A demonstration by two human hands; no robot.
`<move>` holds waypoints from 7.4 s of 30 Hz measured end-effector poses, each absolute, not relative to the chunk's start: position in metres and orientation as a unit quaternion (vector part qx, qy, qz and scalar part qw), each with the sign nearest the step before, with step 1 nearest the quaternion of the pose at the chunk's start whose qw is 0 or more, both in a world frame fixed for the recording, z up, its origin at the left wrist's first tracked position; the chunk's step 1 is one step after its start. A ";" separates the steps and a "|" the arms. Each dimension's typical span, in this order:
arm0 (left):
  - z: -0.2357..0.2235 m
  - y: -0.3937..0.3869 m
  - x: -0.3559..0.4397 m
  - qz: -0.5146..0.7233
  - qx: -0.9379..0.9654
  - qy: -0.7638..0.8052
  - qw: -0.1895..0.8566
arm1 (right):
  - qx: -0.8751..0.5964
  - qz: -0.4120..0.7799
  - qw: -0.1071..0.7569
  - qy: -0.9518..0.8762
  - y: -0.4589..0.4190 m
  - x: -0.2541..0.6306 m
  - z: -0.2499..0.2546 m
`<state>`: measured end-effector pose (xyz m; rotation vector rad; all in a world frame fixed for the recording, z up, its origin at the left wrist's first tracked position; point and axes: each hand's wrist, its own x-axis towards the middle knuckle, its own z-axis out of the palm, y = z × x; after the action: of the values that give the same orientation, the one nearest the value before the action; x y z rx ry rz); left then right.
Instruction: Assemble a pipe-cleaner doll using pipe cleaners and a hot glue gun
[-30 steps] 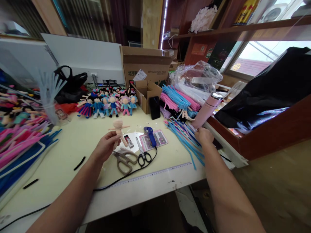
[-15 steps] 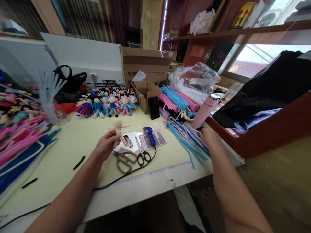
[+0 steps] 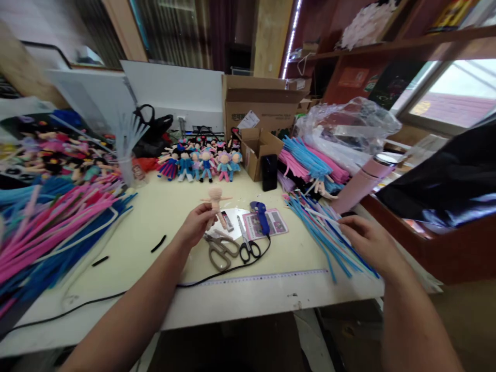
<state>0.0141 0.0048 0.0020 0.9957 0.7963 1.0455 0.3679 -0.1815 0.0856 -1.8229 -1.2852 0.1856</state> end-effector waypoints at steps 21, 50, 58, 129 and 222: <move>0.005 0.003 0.013 0.469 0.415 0.340 0.702 | -0.547 0.029 0.443 -0.709 -0.054 0.189 0.054; 0.001 0.000 0.016 0.458 0.395 0.329 0.725 | -0.530 -0.024 0.434 -0.728 -0.053 0.185 0.034; -0.001 0.001 0.015 0.455 0.403 0.327 0.723 | -0.542 -0.037 0.448 -0.710 -0.052 0.186 0.033; 0.003 -0.005 0.019 0.441 0.439 0.343 0.704 | -0.553 -0.015 0.450 -0.701 -0.048 0.181 0.024; 0.002 -0.003 0.018 0.461 0.400 0.356 0.707 | -0.578 -0.013 0.423 -0.698 -0.047 0.184 0.024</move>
<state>0.0183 -0.0031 0.0020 0.8880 0.7918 1.0249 0.1842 -0.0470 0.0237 -1.4460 -1.7466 -0.0332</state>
